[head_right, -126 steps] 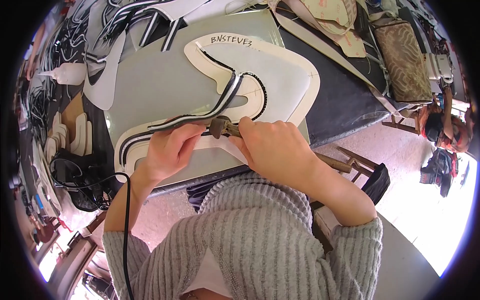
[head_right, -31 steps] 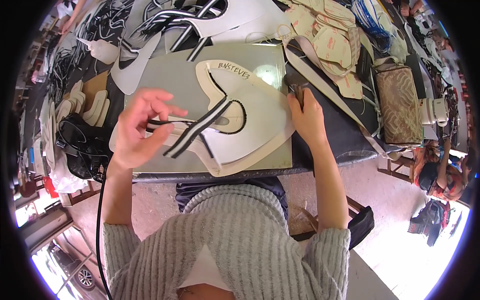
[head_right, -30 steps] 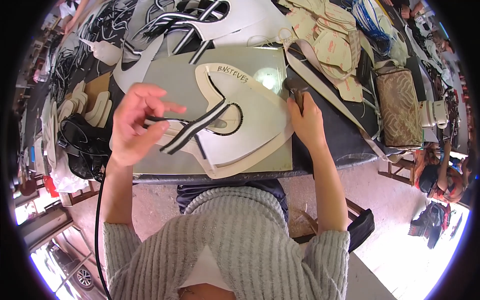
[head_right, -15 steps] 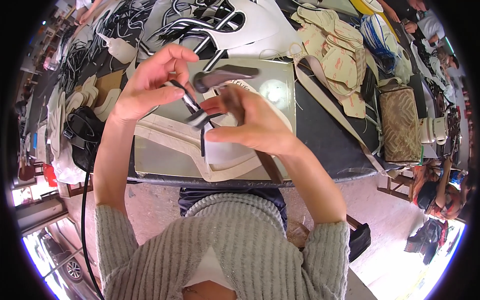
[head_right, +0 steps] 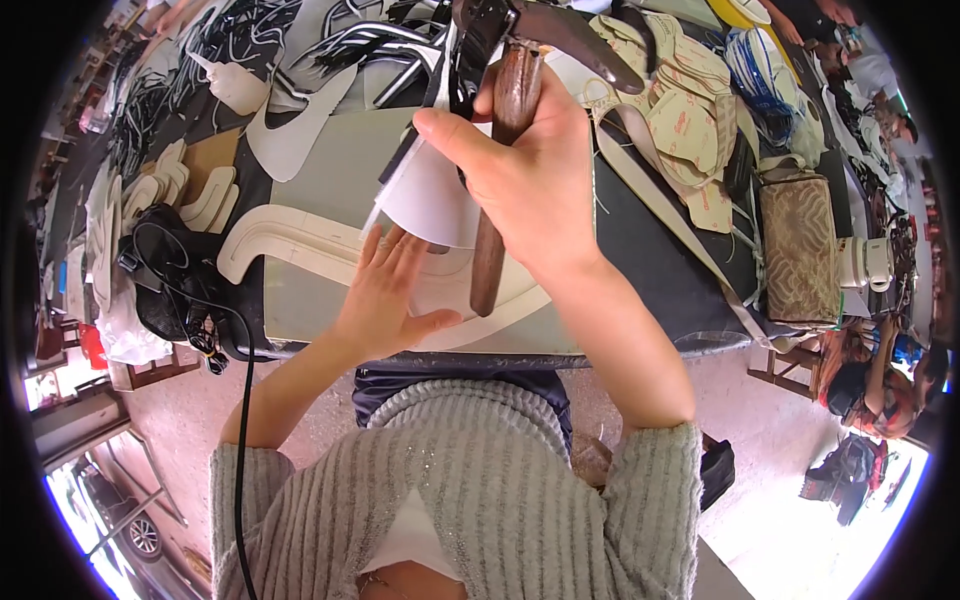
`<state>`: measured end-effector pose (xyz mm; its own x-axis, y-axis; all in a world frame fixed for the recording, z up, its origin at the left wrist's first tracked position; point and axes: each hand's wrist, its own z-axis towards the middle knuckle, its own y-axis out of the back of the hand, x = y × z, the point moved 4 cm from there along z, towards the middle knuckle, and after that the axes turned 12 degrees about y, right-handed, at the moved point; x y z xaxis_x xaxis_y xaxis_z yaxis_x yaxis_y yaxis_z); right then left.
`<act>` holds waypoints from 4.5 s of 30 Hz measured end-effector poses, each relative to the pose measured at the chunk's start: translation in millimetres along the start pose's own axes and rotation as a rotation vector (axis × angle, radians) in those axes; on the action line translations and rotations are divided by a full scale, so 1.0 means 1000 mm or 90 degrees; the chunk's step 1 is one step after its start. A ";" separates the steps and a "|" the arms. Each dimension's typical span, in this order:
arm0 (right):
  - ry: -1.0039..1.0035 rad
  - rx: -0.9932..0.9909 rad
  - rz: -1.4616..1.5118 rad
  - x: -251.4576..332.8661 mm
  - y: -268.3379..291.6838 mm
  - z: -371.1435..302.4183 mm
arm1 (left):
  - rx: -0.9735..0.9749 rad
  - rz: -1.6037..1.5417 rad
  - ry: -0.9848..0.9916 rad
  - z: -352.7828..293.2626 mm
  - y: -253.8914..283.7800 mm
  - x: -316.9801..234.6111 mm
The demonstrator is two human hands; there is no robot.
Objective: Assembling and hammering shoe upper components at a factory workbench.
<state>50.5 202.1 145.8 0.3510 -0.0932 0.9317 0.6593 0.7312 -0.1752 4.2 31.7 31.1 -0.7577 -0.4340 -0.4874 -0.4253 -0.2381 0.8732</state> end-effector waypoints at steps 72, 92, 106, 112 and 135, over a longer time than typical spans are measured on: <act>-0.157 0.213 -0.303 -0.077 0.052 -0.099 | -0.318 -0.223 0.393 -0.100 0.024 0.058; -0.324 0.272 -0.315 -0.069 0.041 -0.093 | -0.392 -0.112 0.219 -0.131 0.009 0.060; -0.295 0.304 -0.311 -0.075 0.041 -0.094 | -0.392 -0.119 0.195 -0.133 0.005 0.059; -0.316 0.290 -0.302 -0.075 0.040 -0.100 | -0.391 -0.098 0.185 -0.133 0.006 0.058; -0.331 0.254 -0.270 -0.075 0.043 -0.097 | -0.417 -0.086 0.304 -0.120 0.009 0.048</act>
<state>117.0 174.6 37.0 -0.2986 -0.1622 0.9405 0.3444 0.9007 0.2647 23.3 -95.9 16.4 -0.3660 -0.6532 -0.6629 -0.0097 -0.7096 0.7046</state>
